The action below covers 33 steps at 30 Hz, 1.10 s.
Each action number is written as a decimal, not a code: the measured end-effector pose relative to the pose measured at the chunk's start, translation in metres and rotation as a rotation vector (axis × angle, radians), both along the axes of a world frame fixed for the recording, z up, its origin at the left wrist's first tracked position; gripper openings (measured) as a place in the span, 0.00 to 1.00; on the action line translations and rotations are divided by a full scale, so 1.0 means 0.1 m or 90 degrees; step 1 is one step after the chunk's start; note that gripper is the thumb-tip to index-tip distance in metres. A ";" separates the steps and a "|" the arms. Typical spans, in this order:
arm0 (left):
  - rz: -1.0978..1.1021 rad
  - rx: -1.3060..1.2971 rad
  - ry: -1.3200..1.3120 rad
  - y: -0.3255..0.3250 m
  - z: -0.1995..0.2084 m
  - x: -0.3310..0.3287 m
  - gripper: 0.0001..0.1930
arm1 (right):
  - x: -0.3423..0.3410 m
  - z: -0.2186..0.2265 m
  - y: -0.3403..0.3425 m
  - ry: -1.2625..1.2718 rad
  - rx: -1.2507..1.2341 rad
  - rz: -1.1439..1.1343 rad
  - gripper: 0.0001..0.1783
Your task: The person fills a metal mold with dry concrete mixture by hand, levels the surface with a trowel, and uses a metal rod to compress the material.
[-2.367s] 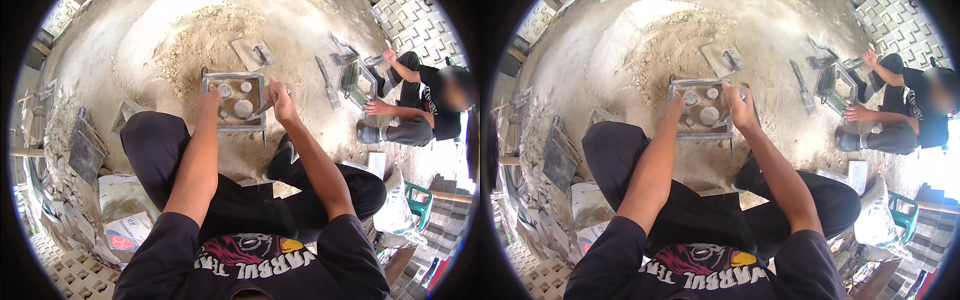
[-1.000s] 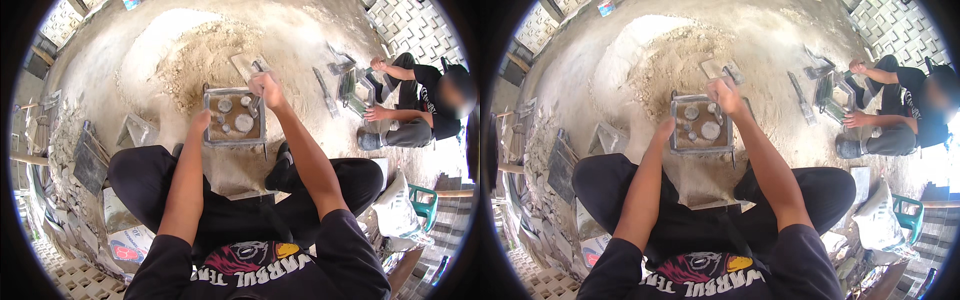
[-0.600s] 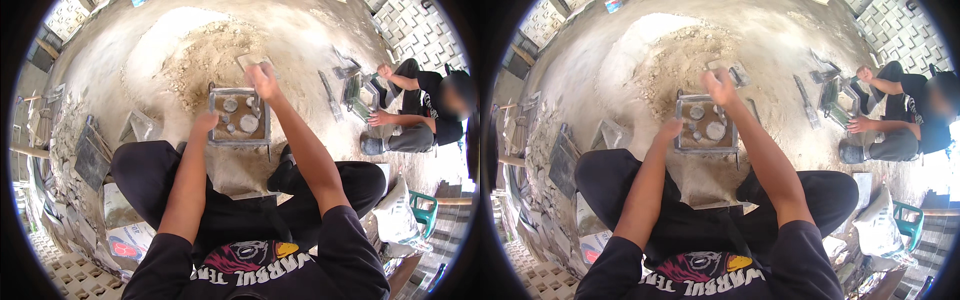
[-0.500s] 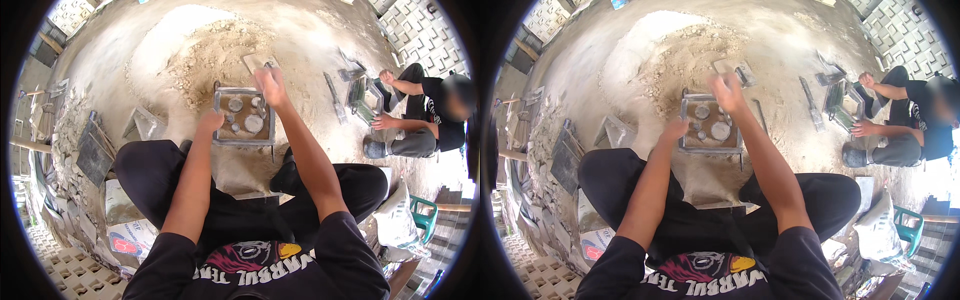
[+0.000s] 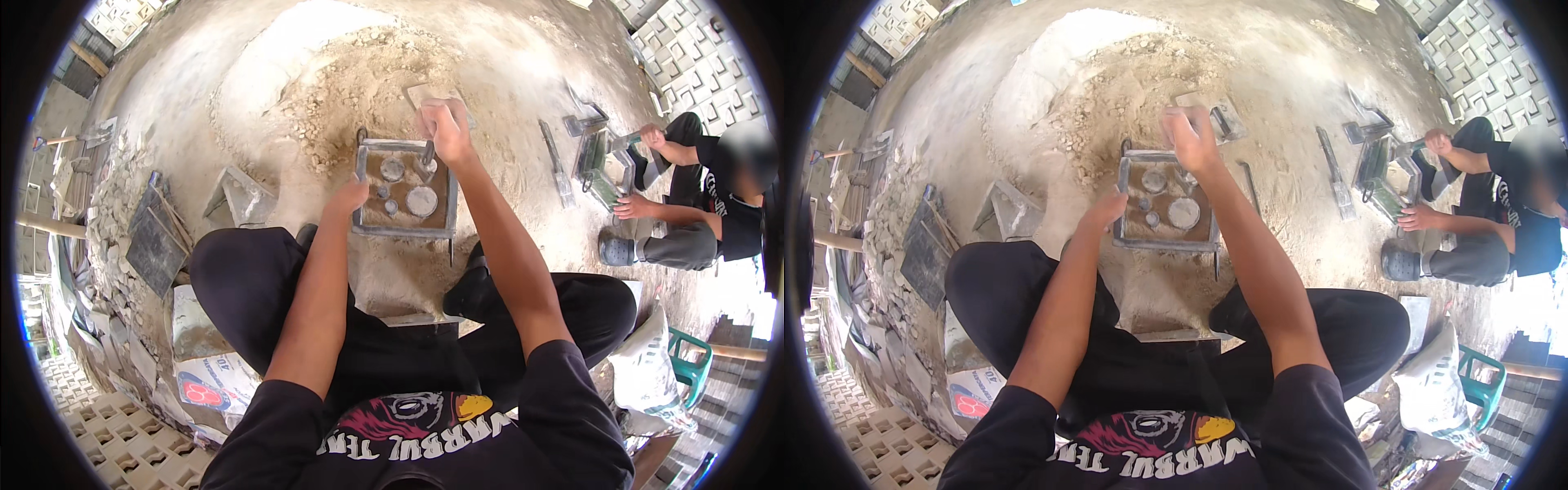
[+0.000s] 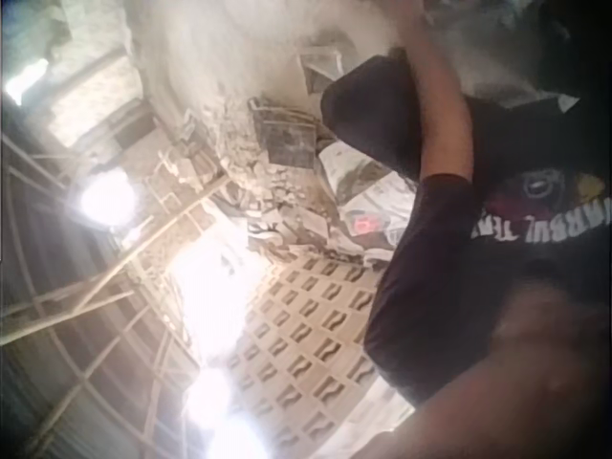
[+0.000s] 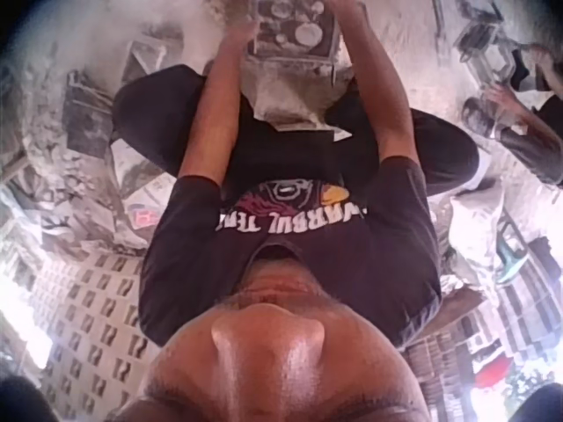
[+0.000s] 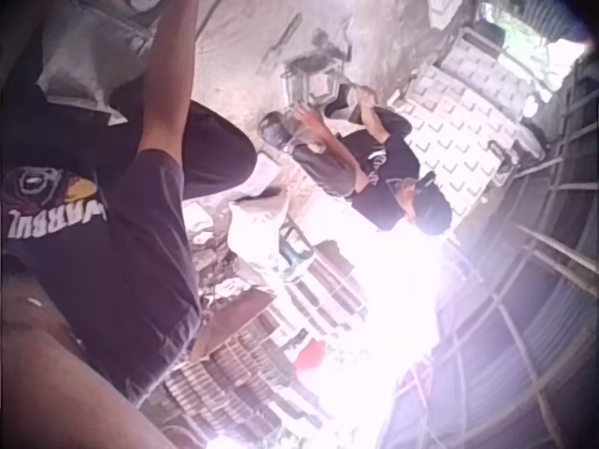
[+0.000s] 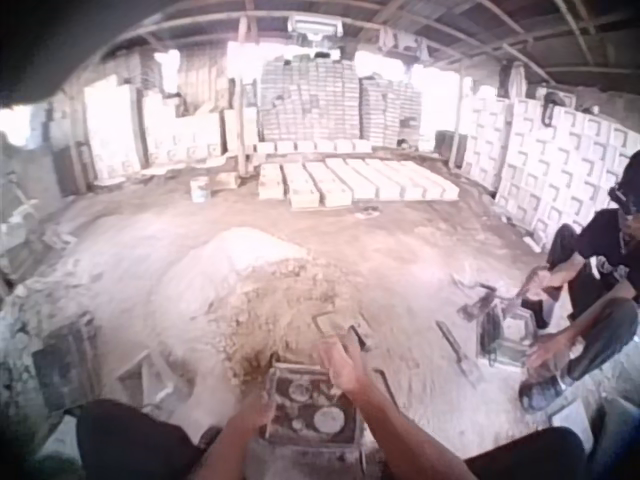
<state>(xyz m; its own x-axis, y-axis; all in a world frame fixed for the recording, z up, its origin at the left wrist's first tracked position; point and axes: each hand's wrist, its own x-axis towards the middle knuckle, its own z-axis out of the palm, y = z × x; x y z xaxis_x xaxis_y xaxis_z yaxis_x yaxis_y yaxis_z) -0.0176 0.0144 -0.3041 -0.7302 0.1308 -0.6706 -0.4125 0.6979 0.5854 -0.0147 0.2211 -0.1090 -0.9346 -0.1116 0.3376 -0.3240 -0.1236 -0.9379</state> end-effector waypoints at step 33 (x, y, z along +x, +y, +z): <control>-0.015 0.030 -0.067 -0.03 0.10 0.01 0.40 | -0.41 -0.06 0.45 -0.092 0.107 0.111 0.25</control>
